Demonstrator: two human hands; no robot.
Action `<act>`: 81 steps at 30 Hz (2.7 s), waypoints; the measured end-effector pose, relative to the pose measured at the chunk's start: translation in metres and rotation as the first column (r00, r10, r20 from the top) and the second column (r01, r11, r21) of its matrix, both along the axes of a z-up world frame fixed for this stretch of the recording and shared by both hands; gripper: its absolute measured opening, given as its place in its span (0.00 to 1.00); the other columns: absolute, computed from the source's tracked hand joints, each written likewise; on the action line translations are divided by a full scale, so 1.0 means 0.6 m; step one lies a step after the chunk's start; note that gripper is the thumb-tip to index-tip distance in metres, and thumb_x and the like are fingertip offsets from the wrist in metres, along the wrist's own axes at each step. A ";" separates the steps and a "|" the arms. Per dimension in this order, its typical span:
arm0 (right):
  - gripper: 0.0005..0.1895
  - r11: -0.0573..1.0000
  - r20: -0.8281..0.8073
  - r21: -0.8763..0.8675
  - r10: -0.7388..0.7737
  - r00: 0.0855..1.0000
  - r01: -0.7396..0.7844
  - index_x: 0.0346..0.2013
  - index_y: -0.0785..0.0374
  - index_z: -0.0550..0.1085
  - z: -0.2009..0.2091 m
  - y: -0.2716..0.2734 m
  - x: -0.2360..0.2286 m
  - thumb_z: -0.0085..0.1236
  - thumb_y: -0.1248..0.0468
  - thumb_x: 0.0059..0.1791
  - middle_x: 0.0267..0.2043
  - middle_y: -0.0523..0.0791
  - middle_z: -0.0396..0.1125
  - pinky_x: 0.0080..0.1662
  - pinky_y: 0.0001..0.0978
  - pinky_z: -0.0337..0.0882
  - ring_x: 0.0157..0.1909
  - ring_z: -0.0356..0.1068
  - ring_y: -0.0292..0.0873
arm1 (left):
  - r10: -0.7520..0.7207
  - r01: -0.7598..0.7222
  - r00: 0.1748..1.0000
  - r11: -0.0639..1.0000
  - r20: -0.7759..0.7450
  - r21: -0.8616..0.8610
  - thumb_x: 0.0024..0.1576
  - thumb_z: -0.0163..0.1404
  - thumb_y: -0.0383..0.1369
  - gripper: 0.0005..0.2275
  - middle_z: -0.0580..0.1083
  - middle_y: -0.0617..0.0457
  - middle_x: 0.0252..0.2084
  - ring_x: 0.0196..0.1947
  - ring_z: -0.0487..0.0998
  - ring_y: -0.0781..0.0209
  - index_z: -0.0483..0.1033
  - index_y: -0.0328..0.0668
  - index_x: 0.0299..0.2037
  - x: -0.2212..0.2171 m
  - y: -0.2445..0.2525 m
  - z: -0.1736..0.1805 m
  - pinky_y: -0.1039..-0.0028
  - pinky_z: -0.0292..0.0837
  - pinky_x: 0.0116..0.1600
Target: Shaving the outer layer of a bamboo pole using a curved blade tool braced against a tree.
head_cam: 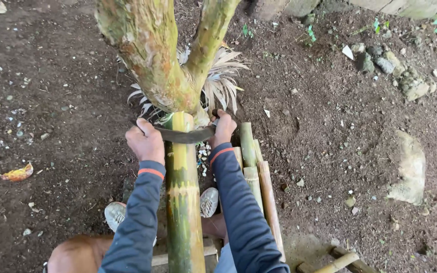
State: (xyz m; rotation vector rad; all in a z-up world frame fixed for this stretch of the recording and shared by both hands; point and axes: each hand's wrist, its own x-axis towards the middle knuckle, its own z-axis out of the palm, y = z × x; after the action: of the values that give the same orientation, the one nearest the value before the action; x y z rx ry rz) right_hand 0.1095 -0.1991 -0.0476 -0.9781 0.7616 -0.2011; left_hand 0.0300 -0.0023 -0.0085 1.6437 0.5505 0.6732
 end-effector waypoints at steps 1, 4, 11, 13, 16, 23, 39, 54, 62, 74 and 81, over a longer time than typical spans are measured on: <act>0.08 1.000 0.002 0.000 0.002 1.000 -0.002 0.30 0.67 0.74 0.001 0.001 0.009 0.53 0.64 0.48 0.19 0.45 0.63 0.20 0.34 0.62 0.16 0.60 0.41 | 0.002 -0.002 1.000 1.000 0.002 0.000 0.65 0.42 0.32 0.21 0.64 0.41 0.14 0.15 0.60 0.56 0.65 0.25 0.19 0.014 -0.001 -0.004 0.55 0.57 0.28; 0.07 0.999 -0.006 -0.018 -0.034 0.999 0.034 0.30 0.68 0.74 -0.001 0.006 0.027 0.53 0.65 0.47 0.19 0.46 0.64 0.20 0.33 0.62 0.16 0.59 0.42 | 0.032 -0.030 0.998 0.999 -0.051 0.034 0.66 0.43 0.33 0.22 0.65 0.36 0.16 0.16 0.60 0.47 0.65 0.23 0.20 0.042 0.001 -0.012 0.53 0.58 0.29; 0.05 0.994 0.086 0.080 -0.081 0.993 0.074 0.31 0.70 0.73 -0.008 0.003 0.101 0.52 0.69 0.47 0.22 0.47 0.65 0.21 0.32 0.62 0.19 0.62 0.40 | 0.125 -0.119 0.978 0.992 -0.169 0.047 0.64 0.44 0.39 0.22 0.72 0.28 0.26 0.31 0.74 0.27 0.72 0.24 0.24 0.111 -0.007 -0.031 0.45 0.67 0.40; 0.06 0.993 0.040 0.097 -0.072 0.997 0.068 0.31 0.71 0.74 -0.017 0.005 0.114 0.52 0.69 0.46 0.22 0.47 0.66 0.21 0.32 0.62 0.19 0.63 0.40 | 0.157 -0.149 0.969 0.987 -0.190 0.059 0.64 0.44 0.40 0.22 0.73 0.26 0.28 0.34 0.74 0.24 0.72 0.24 0.25 0.112 -0.002 -0.026 0.43 0.67 0.42; 0.09 0.998 0.122 0.056 -0.034 0.992 0.027 0.31 0.72 0.74 -0.047 -0.009 0.112 0.52 0.66 0.49 0.22 0.48 0.65 0.21 0.30 0.62 0.18 0.62 0.40 | 0.122 -0.121 0.964 0.992 -0.237 0.017 0.64 0.44 0.40 0.23 0.73 0.25 0.29 0.36 0.74 0.24 0.72 0.23 0.25 0.104 0.002 -0.042 0.43 0.67 0.44; 0.08 0.999 0.136 -0.033 0.021 0.990 -0.017 0.33 0.67 0.70 -0.057 -0.009 -0.018 0.54 0.64 0.50 0.24 0.47 0.65 0.22 0.33 0.64 0.19 0.63 0.40 | 0.012 0.001 0.987 0.997 -0.160 0.080 0.65 0.42 0.37 0.22 0.70 0.32 0.20 0.21 0.71 0.41 0.73 0.22 0.23 -0.049 0.014 -0.008 0.49 0.63 0.32; 0.07 0.997 -0.049 0.071 -0.005 0.999 0.009 0.34 0.61 0.70 -0.018 -0.001 -0.176 0.49 0.61 0.53 0.19 0.45 0.63 0.21 0.33 0.61 0.16 0.59 0.40 | -0.036 0.045 0.993 0.996 -0.116 0.079 0.64 0.42 0.32 0.20 0.64 0.40 0.15 0.14 0.65 0.53 0.67 0.25 0.20 -0.182 0.012 0.039 0.59 0.58 0.26; 0.12 0.999 0.104 0.050 -0.011 0.995 0.006 0.31 0.71 0.75 -0.049 0.000 0.039 0.50 0.63 0.50 0.20 0.47 0.65 0.21 0.31 0.63 0.17 0.61 0.41 | -0.014 0.016 0.994 1.000 -0.104 0.020 0.65 0.43 0.35 0.22 0.67 0.30 0.18 0.16 0.69 0.44 0.68 0.20 0.21 0.032 0.013 0.002 0.50 0.61 0.31; 0.09 0.994 0.117 0.079 -0.085 0.989 0.076 0.32 0.71 0.72 -0.035 0.004 0.111 0.51 0.65 0.49 0.23 0.48 0.67 0.21 0.31 0.63 0.18 0.63 0.40 | 0.040 -0.035 0.989 0.999 -0.144 0.039 0.63 0.44 0.37 0.21 0.72 0.26 0.25 0.30 0.75 0.26 0.72 0.22 0.24 0.101 0.009 -0.003 0.44 0.66 0.39; 0.08 0.942 0.030 0.090 0.322 0.946 -0.323 0.37 0.59 0.70 0.006 -0.031 -0.008 0.45 0.59 0.51 0.21 0.43 0.60 0.17 0.31 0.52 0.16 0.57 0.39 | 0.032 -0.015 0.984 0.995 -0.177 0.098 0.64 0.44 0.38 0.21 0.74 0.26 0.29 0.34 0.76 0.24 0.76 0.24 0.28 0.045 0.010 -0.007 0.44 0.69 0.42; 0.13 0.964 -0.066 -0.098 0.241 0.968 -0.246 0.33 0.65 0.68 0.024 -0.009 -0.167 0.50 0.57 0.54 0.25 0.44 0.65 0.15 0.32 0.56 0.18 0.63 0.39 | -0.118 0.132 0.987 0.983 -0.111 0.131 0.64 0.41 0.34 0.17 0.73 0.34 0.23 0.26 0.78 0.37 0.76 0.27 0.29 -0.113 0.013 0.049 0.51 0.71 0.35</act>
State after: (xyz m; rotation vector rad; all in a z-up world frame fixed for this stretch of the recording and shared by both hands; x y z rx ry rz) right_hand 0.0090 -0.2045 -0.0333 -1.1724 0.6773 -0.0009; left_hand -0.0378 0.0057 0.0209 1.8341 0.4775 0.5461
